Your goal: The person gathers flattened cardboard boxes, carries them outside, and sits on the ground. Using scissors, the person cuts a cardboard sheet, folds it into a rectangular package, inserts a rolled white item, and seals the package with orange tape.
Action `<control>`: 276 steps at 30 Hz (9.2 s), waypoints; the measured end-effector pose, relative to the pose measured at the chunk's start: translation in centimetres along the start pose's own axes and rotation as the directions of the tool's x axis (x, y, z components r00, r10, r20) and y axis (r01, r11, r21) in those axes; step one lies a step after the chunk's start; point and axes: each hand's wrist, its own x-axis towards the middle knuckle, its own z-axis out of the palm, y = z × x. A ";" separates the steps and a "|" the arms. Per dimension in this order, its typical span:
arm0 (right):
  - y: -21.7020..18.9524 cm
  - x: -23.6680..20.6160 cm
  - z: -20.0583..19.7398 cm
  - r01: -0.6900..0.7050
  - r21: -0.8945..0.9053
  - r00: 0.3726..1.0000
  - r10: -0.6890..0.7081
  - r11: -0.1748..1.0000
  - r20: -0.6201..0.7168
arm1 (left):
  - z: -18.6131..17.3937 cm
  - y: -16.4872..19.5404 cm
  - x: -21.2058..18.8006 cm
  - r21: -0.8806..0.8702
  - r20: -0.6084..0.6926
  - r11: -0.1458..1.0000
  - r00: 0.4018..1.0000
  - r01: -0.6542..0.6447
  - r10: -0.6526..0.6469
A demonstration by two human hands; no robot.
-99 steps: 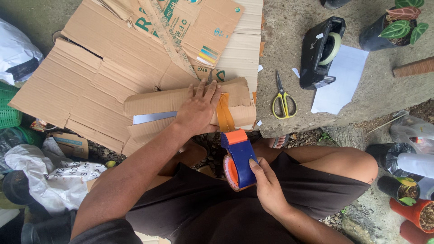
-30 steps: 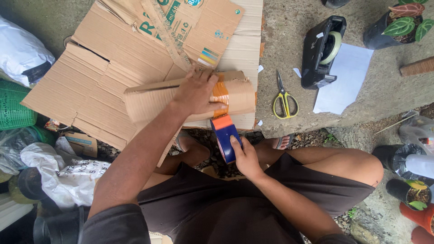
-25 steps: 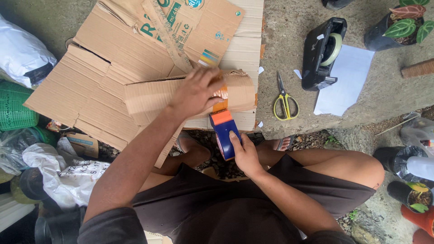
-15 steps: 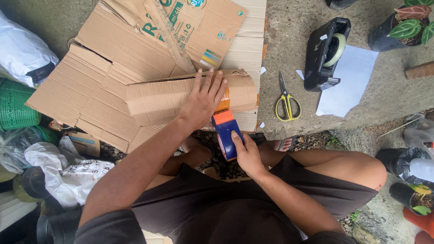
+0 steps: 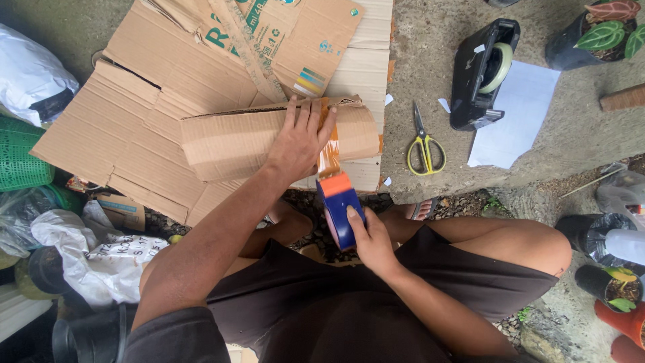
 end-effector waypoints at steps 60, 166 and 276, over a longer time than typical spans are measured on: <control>-1.2 4.5 -2.1 -0.297 -0.034 0.824 0.274 0.954 0.496 | -0.5 1.3 0.8 -0.091 0.019 0.983 0.988 0.157 -0.156; -7.5 0.8 0.7 0.444 -0.203 0.886 -0.461 0.873 -0.048 | -4.5 -8.8 -5.9 -0.985 -0.168 0.124 0.770 -0.117 -0.615; -8.1 7.7 6.7 -0.144 -0.688 0.584 0.623 0.711 0.521 | 4.9 -12.2 -2.2 -0.909 0.362 -0.416 0.487 -0.005 -0.795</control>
